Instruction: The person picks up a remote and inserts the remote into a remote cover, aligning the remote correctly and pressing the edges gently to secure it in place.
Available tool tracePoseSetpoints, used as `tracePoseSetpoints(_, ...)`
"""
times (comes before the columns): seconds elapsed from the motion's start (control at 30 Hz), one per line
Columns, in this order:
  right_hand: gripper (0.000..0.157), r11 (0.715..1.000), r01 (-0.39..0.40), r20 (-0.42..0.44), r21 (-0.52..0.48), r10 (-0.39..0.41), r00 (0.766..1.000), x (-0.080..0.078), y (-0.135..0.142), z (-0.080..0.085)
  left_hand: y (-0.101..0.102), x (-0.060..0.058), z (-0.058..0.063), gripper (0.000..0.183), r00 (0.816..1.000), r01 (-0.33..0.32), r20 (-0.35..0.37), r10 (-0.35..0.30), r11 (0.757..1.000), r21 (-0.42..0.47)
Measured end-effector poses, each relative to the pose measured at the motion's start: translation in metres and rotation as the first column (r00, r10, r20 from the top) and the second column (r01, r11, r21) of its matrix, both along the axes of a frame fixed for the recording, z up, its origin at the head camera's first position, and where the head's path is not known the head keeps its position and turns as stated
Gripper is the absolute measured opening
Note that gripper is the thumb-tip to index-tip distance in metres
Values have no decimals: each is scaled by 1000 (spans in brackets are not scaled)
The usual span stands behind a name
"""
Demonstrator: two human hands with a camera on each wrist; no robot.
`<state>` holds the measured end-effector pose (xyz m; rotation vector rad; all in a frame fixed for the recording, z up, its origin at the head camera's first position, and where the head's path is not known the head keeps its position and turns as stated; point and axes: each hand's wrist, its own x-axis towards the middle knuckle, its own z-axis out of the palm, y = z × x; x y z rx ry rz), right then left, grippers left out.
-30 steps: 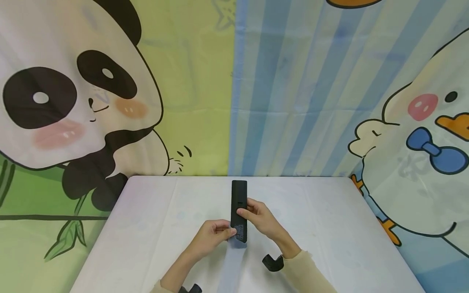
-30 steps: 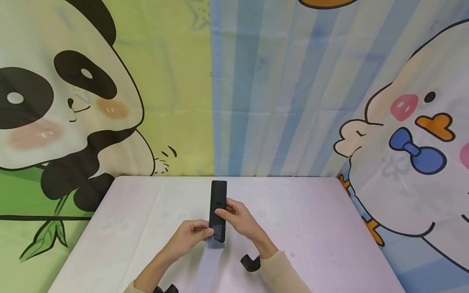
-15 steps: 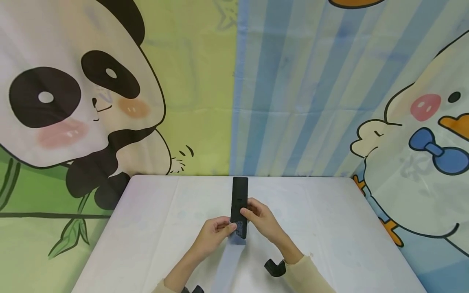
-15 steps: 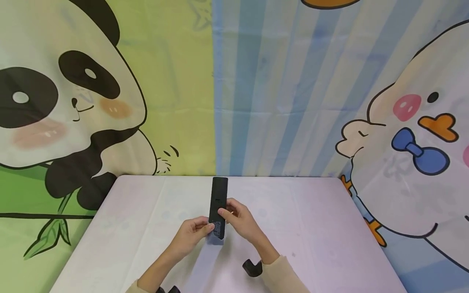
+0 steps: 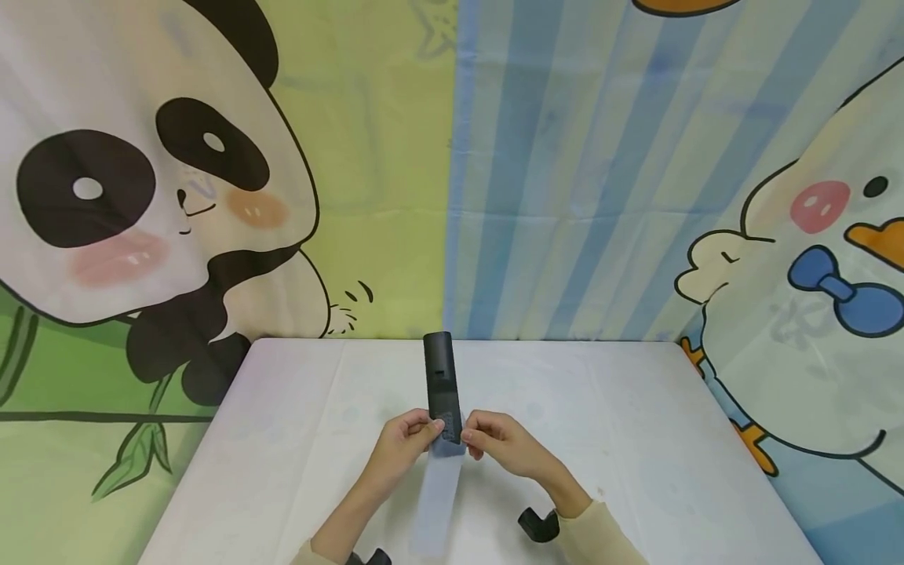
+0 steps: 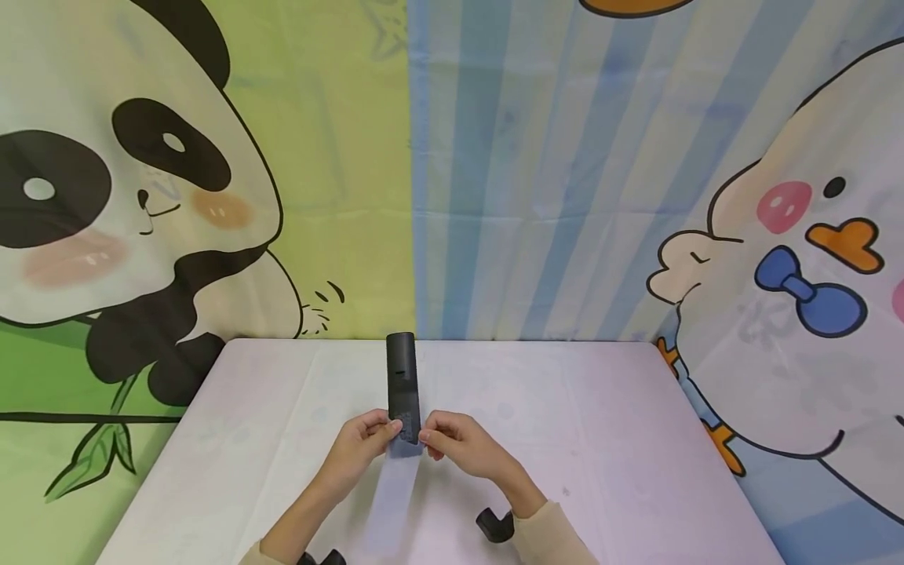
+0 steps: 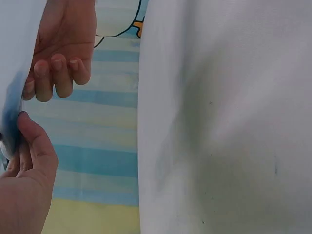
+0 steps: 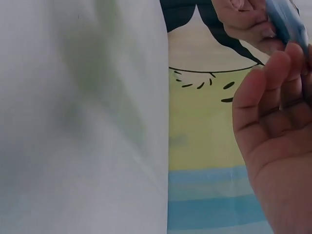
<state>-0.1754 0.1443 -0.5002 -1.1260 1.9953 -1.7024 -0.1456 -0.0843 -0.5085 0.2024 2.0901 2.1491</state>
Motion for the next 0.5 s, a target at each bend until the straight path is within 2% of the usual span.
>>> tracePoseSetpoints(0.13, 19, 999, -24, -39, -29, 23, 999, 0, 0, -2, 0, -1, 1, 33, 999, 33, -25, -34, 998, -44)
tracePoseSetpoints(0.2, 20, 999, -9, -53, -38, 7, 999, 1, -1, -2, -1, -1, 4, 31, 998, 49, -39, -52, 997, -65)
tracePoseSetpoints(0.33, 24, 994, 87, -45, -70, -90, 995, 3, -5, 0, 0, -2, 9, 27, 994, 97, -50, -101, 993, -67)
tracePoseSetpoints(0.5, 23, 970, 211, 19, -122, -210, 978, 3, -9, 6, 2, -3, 13, 26, 987, 137, -69, -142, 988, -69)
